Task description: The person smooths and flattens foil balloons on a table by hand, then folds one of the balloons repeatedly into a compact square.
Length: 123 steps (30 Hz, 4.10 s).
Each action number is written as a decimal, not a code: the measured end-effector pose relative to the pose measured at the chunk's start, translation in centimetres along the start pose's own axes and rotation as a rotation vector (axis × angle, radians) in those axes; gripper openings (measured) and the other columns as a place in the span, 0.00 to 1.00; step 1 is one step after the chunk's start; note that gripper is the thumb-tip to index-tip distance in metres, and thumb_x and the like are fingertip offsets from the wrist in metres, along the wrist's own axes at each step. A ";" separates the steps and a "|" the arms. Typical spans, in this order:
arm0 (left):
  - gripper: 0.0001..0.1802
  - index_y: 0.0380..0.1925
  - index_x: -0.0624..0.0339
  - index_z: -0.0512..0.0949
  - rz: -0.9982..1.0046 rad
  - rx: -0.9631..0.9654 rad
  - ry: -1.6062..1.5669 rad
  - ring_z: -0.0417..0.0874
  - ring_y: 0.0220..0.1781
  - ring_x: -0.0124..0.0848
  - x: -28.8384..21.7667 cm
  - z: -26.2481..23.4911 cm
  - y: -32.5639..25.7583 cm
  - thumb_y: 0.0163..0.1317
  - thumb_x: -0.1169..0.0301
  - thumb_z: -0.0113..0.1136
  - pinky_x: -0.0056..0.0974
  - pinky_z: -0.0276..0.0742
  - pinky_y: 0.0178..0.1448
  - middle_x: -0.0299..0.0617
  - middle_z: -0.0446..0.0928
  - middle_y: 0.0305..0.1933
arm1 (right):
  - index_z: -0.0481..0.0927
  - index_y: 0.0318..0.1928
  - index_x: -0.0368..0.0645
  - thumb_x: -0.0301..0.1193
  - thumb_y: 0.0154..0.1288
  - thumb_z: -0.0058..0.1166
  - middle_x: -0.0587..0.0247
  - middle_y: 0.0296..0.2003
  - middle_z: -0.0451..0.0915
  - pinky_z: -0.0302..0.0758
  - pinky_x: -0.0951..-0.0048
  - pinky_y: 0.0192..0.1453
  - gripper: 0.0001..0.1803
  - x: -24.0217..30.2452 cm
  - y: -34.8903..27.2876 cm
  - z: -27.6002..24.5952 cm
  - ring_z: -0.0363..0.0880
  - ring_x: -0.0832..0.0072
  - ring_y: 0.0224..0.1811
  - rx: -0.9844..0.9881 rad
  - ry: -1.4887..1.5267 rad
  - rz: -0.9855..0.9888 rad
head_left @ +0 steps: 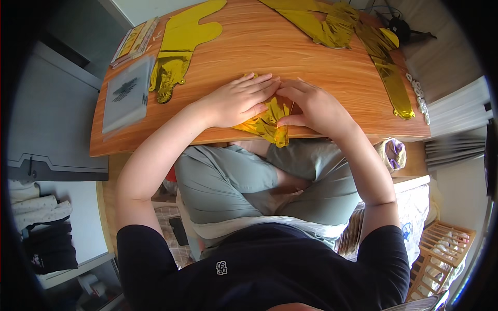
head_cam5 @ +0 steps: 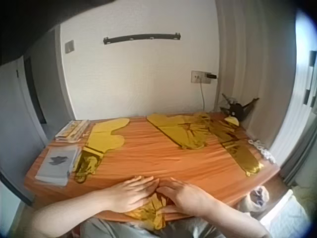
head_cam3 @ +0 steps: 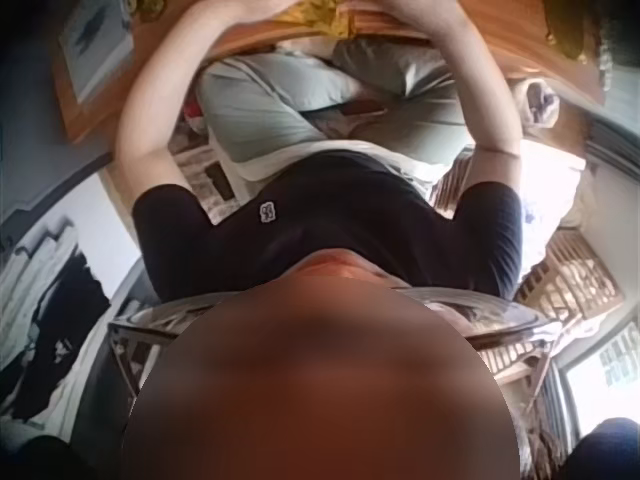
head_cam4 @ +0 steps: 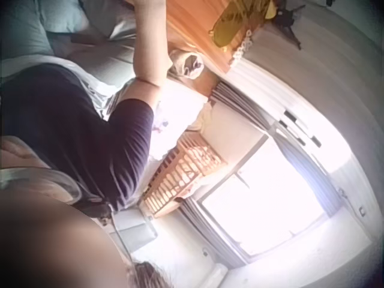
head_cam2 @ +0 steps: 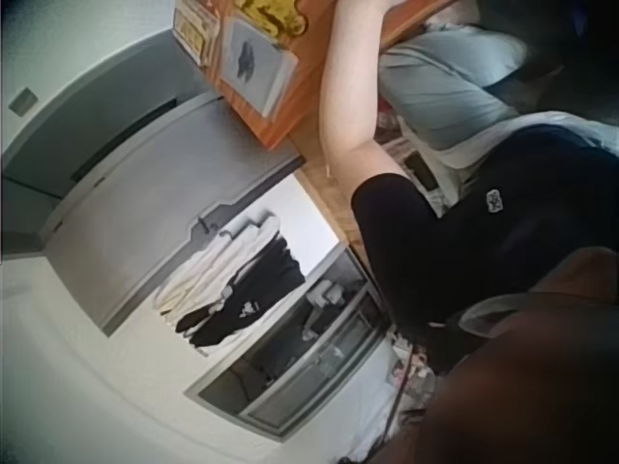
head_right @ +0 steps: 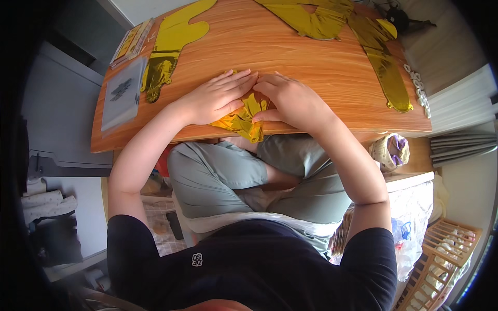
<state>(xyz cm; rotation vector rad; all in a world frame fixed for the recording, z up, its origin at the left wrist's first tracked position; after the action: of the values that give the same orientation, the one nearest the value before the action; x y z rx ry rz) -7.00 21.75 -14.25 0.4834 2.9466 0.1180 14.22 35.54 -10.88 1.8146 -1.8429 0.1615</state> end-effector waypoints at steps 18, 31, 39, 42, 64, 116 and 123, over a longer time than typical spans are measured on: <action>0.33 0.82 0.52 0.57 0.009 -0.045 -0.031 0.53 0.87 0.39 0.0 0.4 -0.1 0.82 0.59 0.46 0.53 0.47 0.88 0.41 0.55 0.86 | 0.86 0.55 0.42 0.26 0.57 0.67 0.56 0.57 0.84 0.80 0.55 0.67 0.22 2.8 -4.8 2.6 0.83 0.57 0.63 -0.103 -0.302 -0.242; 0.32 0.81 0.53 0.59 -0.002 -0.058 0.002 0.53 0.87 0.36 0.4 0.9 -0.1 0.83 0.55 0.43 0.49 0.46 0.89 0.40 0.56 0.86 | 0.84 0.48 0.41 0.21 0.64 0.61 0.54 0.43 0.86 0.80 0.55 0.56 0.12 2.9 -2.6 2.6 0.85 0.53 0.47 -0.166 -0.006 -0.046; 0.33 0.81 0.48 0.57 -0.005 -0.069 -0.069 0.54 0.87 0.37 0.5 1.1 0.0 0.80 0.60 0.50 0.51 0.47 0.89 0.38 0.55 0.86 | 0.80 0.55 0.42 0.27 0.68 0.65 0.56 0.37 0.85 0.77 0.54 0.56 0.16 3.2 -0.6 2.6 0.83 0.52 0.41 -0.121 -0.031 -0.221; 0.33 0.81 0.48 0.58 -0.020 -0.055 -0.057 0.54 0.87 0.37 0.5 1.1 -0.1 0.79 0.61 0.50 0.51 0.47 0.89 0.39 0.56 0.86 | 0.78 0.60 0.43 0.29 0.66 0.67 0.57 0.38 0.85 0.79 0.56 0.54 0.23 3.4 -0.6 2.5 0.84 0.53 0.42 -0.154 -0.103 -0.282; 0.32 0.80 0.53 0.60 -0.011 -0.057 -0.041 0.54 0.87 0.36 0.4 0.6 0.0 0.81 0.58 0.46 0.49 0.48 0.89 0.41 0.58 0.85 | 0.88 0.40 0.40 0.28 0.64 0.68 0.56 0.37 0.86 0.82 0.64 0.44 0.06 3.7 1.8 3.8 0.85 0.58 0.37 -0.118 0.196 0.016; 0.18 0.49 0.49 0.88 -0.141 -0.364 0.193 0.77 0.70 0.34 -3.9 -1.4 -11.4 0.62 0.56 0.72 0.60 0.63 0.81 0.31 0.82 0.61 | 0.86 0.38 0.39 0.29 0.64 0.68 0.58 0.38 0.82 0.79 0.64 0.39 0.06 3.3 3.1 4.1 0.83 0.62 0.35 -0.106 0.203 0.131; 0.31 0.64 0.56 0.81 -0.276 -0.508 0.134 0.80 0.69 0.43 -7.3 -0.2 -9.4 0.65 0.53 0.69 0.59 0.66 0.78 0.45 0.81 0.66 | 0.87 0.37 0.40 0.27 0.62 0.69 0.58 0.38 0.82 0.80 0.65 0.39 0.06 2.8 3.3 4.6 0.83 0.62 0.36 -0.144 0.208 0.092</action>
<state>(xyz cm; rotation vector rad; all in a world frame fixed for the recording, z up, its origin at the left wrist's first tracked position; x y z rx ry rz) -3.07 10.48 -14.03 -0.0043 2.9081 0.8627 9.87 31.27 -12.56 1.5559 -1.7451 0.2360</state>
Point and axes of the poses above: each hand's wrist, its own y-axis towards the middle knuckle, its own z-axis out of the palm, x = y × z, the point moved 1 cm from there along y, towards the middle knuckle
